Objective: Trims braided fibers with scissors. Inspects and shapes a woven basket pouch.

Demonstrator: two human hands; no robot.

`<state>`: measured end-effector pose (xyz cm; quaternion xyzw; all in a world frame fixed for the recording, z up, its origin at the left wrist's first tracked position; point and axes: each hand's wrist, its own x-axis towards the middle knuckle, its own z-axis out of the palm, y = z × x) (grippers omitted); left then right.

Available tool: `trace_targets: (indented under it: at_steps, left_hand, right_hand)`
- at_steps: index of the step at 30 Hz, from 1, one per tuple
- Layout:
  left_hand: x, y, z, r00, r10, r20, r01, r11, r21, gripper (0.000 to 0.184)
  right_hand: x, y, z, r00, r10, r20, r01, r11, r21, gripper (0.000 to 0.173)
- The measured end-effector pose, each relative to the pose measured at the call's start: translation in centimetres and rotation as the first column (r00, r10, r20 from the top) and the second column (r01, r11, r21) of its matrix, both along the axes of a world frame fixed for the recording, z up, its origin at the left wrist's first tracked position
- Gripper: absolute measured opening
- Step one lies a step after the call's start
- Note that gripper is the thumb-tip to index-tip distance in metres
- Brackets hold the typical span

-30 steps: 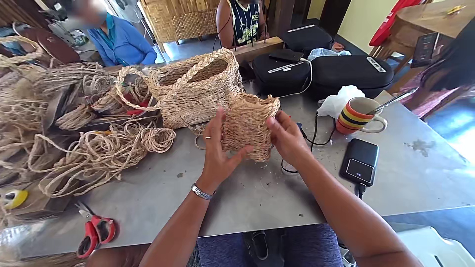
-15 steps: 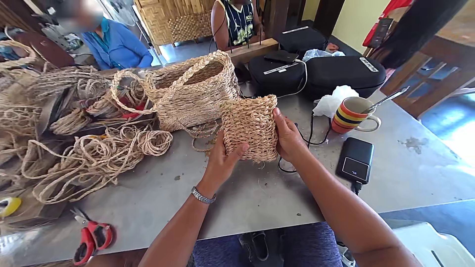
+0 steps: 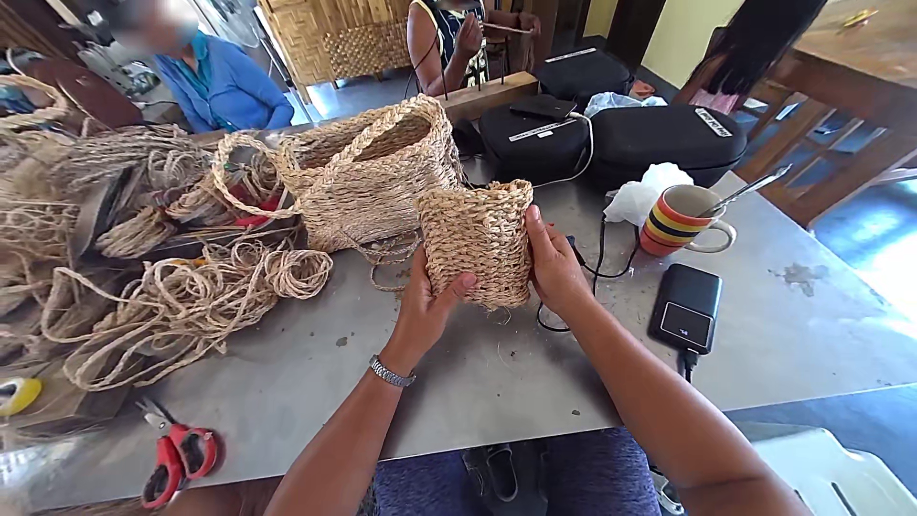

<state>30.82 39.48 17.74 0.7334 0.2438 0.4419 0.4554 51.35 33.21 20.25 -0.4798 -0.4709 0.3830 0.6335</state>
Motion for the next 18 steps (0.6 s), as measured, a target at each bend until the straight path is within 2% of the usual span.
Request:
trace_targets:
  at_steps: [4,7,10,14,18]
  left_hand:
    - [0.0,-0.2,0.3,0.999,-0.051,-0.002,0.051,0.997,-0.049,0.087]
    - [-0.1,-0.3,0.5,0.995,-0.090,0.041,0.096,0.976,-0.195,0.087]
    - [0.0,-0.5,0.2,0.998,0.006,0.070,0.015,0.955,-0.296,0.084]
    - [0.2,-0.4,-0.3,0.981,0.180,0.079,-0.171,0.979,-0.108,0.082]
    - [0.5,-0.8,-0.3,0.956,0.279,0.093,-0.288,0.952,0.107,0.084]
  right_hand:
    - [0.1,0.1,0.0,0.996,-0.013,0.090,0.008,0.998,0.057,0.058]
    - [-0.1,0.0,-0.1,0.992,-0.049,0.113,0.041,0.997,0.070,0.054]
    - [-1.0,-0.1,-0.5,0.980,-0.070,0.185,0.056,0.995,0.080,0.055]
    - [-1.9,0.2,-1.0,0.997,0.019,0.075,-0.017,1.000,-0.025,0.064]
    - [-1.9,0.1,-0.7,0.992,0.106,-0.062,-0.114,0.983,-0.144,0.071]
